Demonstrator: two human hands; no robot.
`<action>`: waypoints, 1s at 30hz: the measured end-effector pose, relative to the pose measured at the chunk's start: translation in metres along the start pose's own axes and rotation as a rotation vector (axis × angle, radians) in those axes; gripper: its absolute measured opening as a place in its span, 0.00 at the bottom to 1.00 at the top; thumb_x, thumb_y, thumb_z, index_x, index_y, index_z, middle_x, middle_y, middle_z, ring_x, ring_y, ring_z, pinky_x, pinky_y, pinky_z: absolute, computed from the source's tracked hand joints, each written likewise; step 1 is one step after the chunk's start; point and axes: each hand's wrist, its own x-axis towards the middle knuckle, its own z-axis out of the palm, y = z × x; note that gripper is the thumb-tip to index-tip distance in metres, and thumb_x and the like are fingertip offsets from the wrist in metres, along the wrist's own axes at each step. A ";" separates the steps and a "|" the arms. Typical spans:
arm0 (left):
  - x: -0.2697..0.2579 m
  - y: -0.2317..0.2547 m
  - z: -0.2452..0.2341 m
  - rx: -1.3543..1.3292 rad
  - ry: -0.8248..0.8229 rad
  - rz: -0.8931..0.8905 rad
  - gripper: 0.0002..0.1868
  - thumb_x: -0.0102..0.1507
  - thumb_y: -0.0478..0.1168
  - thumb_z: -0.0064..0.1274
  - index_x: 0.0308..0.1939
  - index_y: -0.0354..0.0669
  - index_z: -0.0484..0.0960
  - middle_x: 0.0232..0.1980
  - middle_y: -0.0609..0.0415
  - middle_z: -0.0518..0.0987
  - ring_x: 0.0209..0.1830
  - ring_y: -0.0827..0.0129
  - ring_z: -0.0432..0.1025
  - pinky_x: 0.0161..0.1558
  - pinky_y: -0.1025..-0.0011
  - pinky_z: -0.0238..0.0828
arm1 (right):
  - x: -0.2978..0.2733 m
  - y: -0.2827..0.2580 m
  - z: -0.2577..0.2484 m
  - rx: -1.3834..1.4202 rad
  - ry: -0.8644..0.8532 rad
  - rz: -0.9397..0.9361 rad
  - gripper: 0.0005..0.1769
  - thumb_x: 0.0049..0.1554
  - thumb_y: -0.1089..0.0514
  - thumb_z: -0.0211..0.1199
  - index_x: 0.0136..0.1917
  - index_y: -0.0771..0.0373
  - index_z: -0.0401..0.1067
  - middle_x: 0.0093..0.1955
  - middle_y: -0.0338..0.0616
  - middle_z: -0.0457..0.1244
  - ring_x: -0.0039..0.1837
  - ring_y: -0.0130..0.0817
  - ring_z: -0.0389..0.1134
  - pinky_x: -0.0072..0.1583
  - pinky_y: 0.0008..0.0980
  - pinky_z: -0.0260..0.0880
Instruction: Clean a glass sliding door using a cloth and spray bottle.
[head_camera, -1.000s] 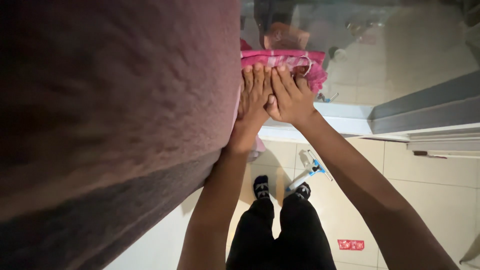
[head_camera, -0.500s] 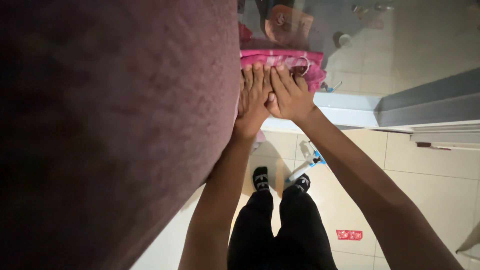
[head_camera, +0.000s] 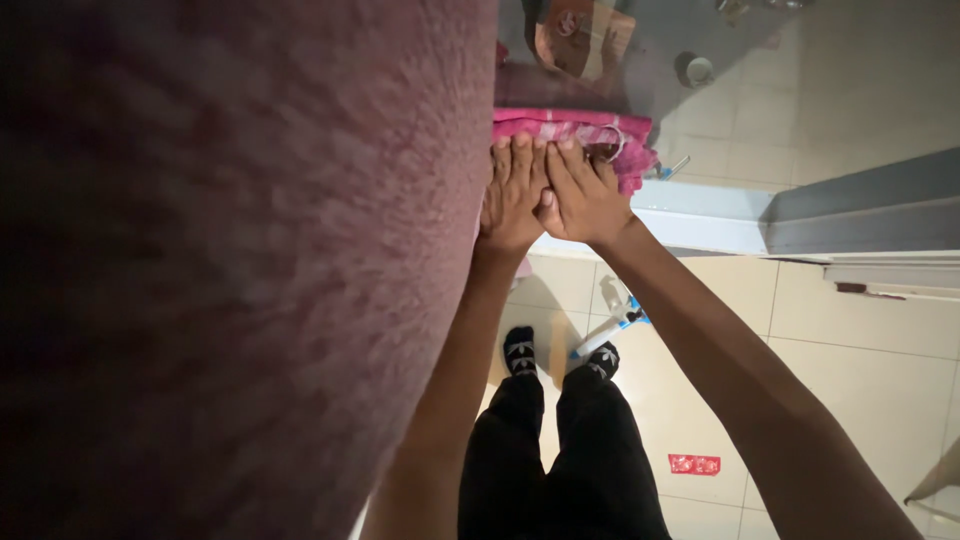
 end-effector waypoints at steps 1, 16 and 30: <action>-0.001 0.000 -0.002 0.001 -0.003 -0.001 0.35 0.69 0.55 0.43 0.76 0.40 0.69 0.84 0.39 0.51 0.85 0.40 0.38 0.81 0.42 0.33 | 0.001 -0.001 -0.001 0.003 -0.001 0.001 0.26 0.64 0.53 0.51 0.62 0.77 0.75 0.63 0.64 0.68 0.66 0.51 0.65 0.57 0.46 0.68; -0.007 0.001 -0.013 -0.036 -0.095 -0.017 0.34 0.69 0.54 0.37 0.75 0.39 0.69 0.82 0.37 0.56 0.83 0.39 0.46 0.80 0.43 0.38 | -0.021 -0.001 0.017 0.017 -0.016 0.018 0.27 0.62 0.53 0.52 0.64 0.75 0.74 0.67 0.66 0.64 0.62 0.53 0.69 0.58 0.47 0.69; 0.002 0.015 -0.040 -0.108 0.007 -0.038 0.33 0.70 0.51 0.38 0.72 0.30 0.71 0.76 0.31 0.65 0.76 0.34 0.60 0.77 0.41 0.50 | -0.035 0.004 0.011 0.135 -0.132 0.089 0.30 0.65 0.50 0.48 0.68 0.76 0.72 0.69 0.69 0.64 0.72 0.58 0.64 0.70 0.50 0.63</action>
